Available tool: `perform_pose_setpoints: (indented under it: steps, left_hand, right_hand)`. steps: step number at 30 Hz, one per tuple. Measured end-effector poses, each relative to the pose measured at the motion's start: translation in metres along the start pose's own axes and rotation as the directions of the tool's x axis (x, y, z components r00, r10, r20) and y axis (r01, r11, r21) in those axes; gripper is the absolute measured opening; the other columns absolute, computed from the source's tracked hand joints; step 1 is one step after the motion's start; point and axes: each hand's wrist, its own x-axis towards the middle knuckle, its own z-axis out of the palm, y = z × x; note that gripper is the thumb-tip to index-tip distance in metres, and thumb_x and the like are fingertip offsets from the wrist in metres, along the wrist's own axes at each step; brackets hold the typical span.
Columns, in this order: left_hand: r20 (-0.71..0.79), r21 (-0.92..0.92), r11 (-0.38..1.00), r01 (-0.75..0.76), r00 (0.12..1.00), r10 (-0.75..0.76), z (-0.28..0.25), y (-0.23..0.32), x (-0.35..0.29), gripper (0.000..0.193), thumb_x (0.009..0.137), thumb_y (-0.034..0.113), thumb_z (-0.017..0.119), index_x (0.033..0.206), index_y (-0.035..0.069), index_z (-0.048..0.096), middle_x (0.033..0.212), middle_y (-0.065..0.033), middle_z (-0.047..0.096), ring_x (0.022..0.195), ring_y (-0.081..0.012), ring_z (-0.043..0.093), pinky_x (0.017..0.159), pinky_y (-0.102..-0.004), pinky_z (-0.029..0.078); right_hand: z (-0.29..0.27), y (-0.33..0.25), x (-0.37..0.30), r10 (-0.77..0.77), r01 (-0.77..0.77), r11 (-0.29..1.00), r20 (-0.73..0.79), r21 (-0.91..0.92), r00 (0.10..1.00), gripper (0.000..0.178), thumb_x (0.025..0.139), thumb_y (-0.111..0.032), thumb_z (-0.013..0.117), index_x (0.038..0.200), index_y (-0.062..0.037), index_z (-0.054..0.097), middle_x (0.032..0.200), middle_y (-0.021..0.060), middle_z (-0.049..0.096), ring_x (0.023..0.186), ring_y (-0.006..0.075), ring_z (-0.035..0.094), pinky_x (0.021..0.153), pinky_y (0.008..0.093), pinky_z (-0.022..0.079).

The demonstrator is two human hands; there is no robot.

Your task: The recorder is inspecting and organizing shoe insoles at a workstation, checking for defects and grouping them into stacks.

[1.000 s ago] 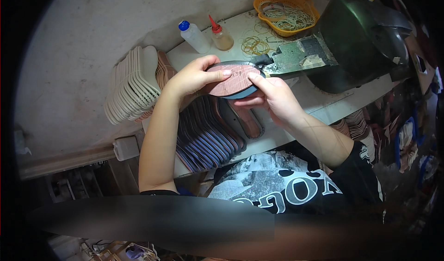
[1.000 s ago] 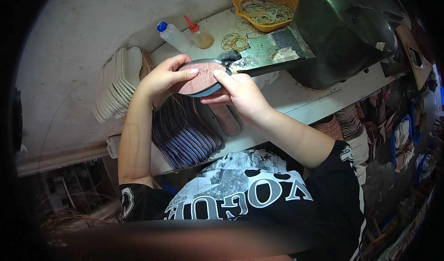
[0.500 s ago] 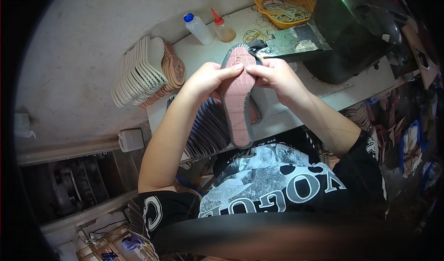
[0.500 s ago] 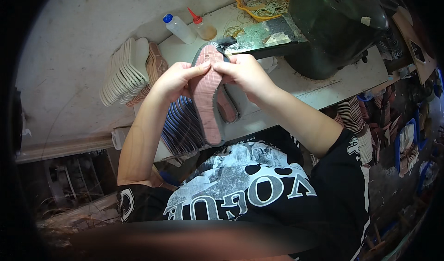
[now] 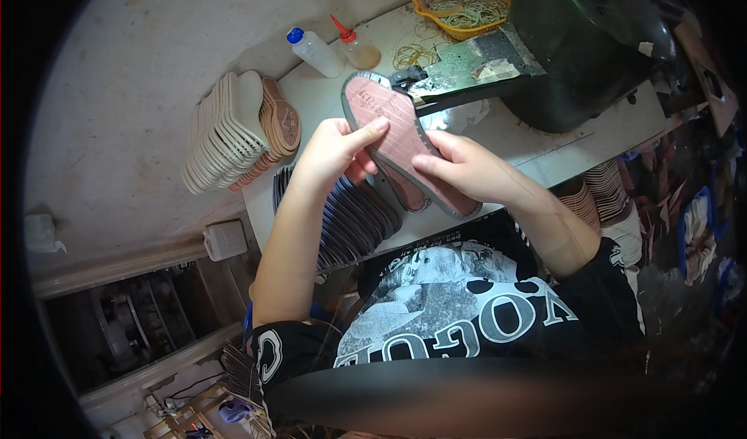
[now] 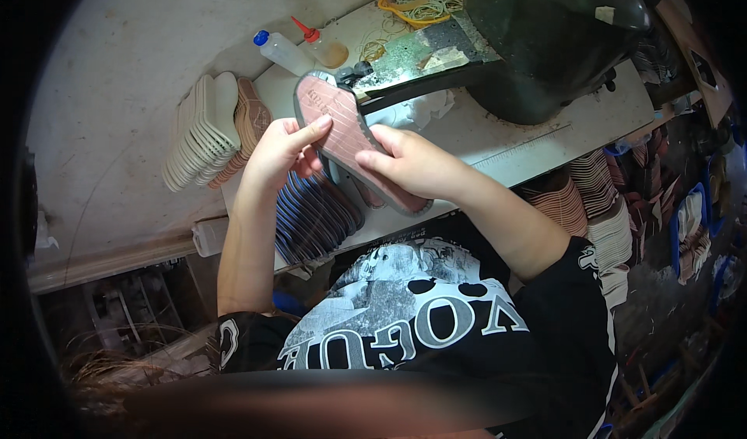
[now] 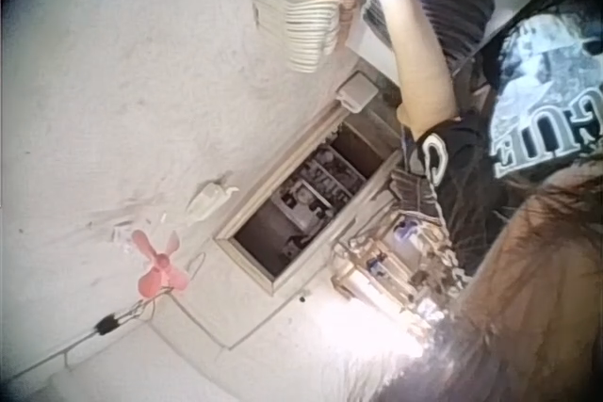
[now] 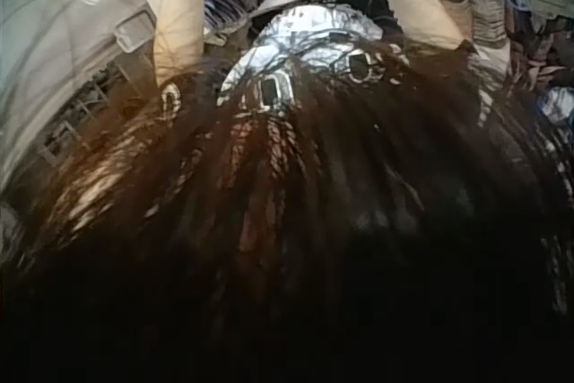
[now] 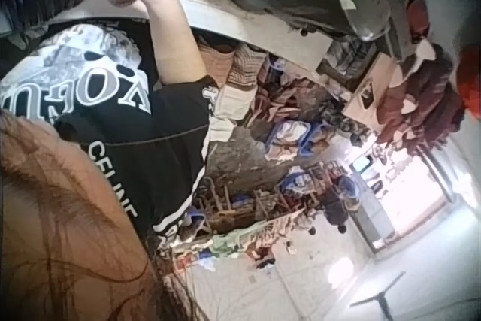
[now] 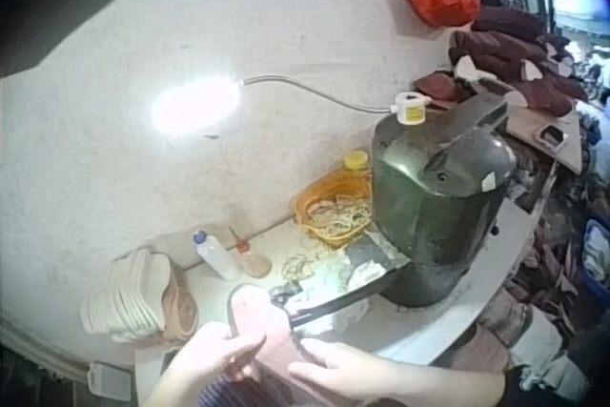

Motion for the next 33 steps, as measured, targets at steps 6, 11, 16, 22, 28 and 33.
perform_pose_setpoints:
  steps: [6,11,16,22,28,33]
  left_hand:
    - [-0.167,0.058,0.995,-0.086,0.981,0.095,-0.005,-0.013,0.014,0.050,0.082,0.048,0.071,0.063,0.003,0.059,0.048,-0.0036,0.054,0.038,-0.0078,0.045,0.036,-0.0211,0.032]
    - [-0.226,0.146,0.984,-0.102,0.965,0.133,-0.014,0.002,0.030,0.046,0.081,0.045,0.073,0.063,0.005,0.062,0.052,0.0004,0.054,0.043,-0.0042,0.043,0.040,-0.0210,0.031]
    - [-0.163,0.025,0.995,-0.101,0.981,0.104,-0.036,0.006,0.048,0.040,0.083,0.045,0.070,0.069,0.008,0.062,0.058,0.0063,0.051,0.045,-0.0016,0.038,0.041,-0.0198,0.026]
    - [-0.194,-0.238,0.827,-0.509,0.859,0.474,-0.035,-0.052,-0.020,0.035,0.089,0.037,0.065,0.073,0.006,0.058,0.057,0.0023,0.052,0.044,-0.0044,0.044,0.041,-0.0203,0.032]
    - [-0.725,0.437,0.887,-0.147,0.526,0.444,-0.001,-0.170,-0.016,0.063,0.088,0.025,0.060,0.139,-0.003,0.035,0.138,-0.0240,0.041,0.131,-0.0394,0.036,0.111,-0.0463,0.025]
    - [-0.562,0.696,0.713,0.086,0.684,0.466,0.036,-0.168,-0.024,0.085,0.078,0.041,0.069,0.144,0.002,0.032,0.153,-0.0228,0.020,0.144,-0.0397,0.012,0.112,-0.0611,0.006]
  right_hand:
    - [-0.027,-0.030,-0.033,0.303,-0.291,0.952,0.171,-0.090,0.938,0.033,0.095,-0.028,0.056,0.112,-0.0002,0.054,0.084,0.0081,0.064,0.062,0.0087,0.061,0.052,0.0214,0.049]
    - [-0.035,-0.012,-0.020,0.252,-0.258,0.964,0.086,0.068,0.964,0.032,0.097,-0.029,0.053,0.106,0.0013,0.057,0.077,0.0046,0.063,0.042,0.0040,0.050,0.037,0.0159,0.039]
    - [-0.004,-0.015,-0.001,0.149,-0.143,0.940,0.005,0.309,0.989,0.029,0.097,-0.028,0.054,0.105,-0.0001,0.058,0.078,0.0025,0.062,0.055,0.0030,0.053,0.044,0.0190,0.042]
    - [0.042,-0.037,-0.043,-0.019,0.030,0.950,0.040,-0.312,0.999,0.019,0.096,-0.019,0.054,0.094,-0.0001,0.052,0.073,0.0074,0.057,0.066,0.0127,0.053,0.059,0.0303,0.044]
    - [0.056,0.039,-0.042,0.073,-0.034,0.840,0.051,-0.542,0.996,0.025,0.096,-0.024,0.051,0.092,0.0008,0.053,0.074,0.0224,0.061,0.069,0.0388,0.061,0.063,0.0407,0.046]
    - [0.054,0.080,-0.024,0.060,-0.082,0.833,-0.057,-0.548,0.997,0.027,0.096,-0.022,0.051,0.110,0.0023,0.049,0.082,0.0211,0.061,0.075,0.0319,0.062,0.070,0.0372,0.048]
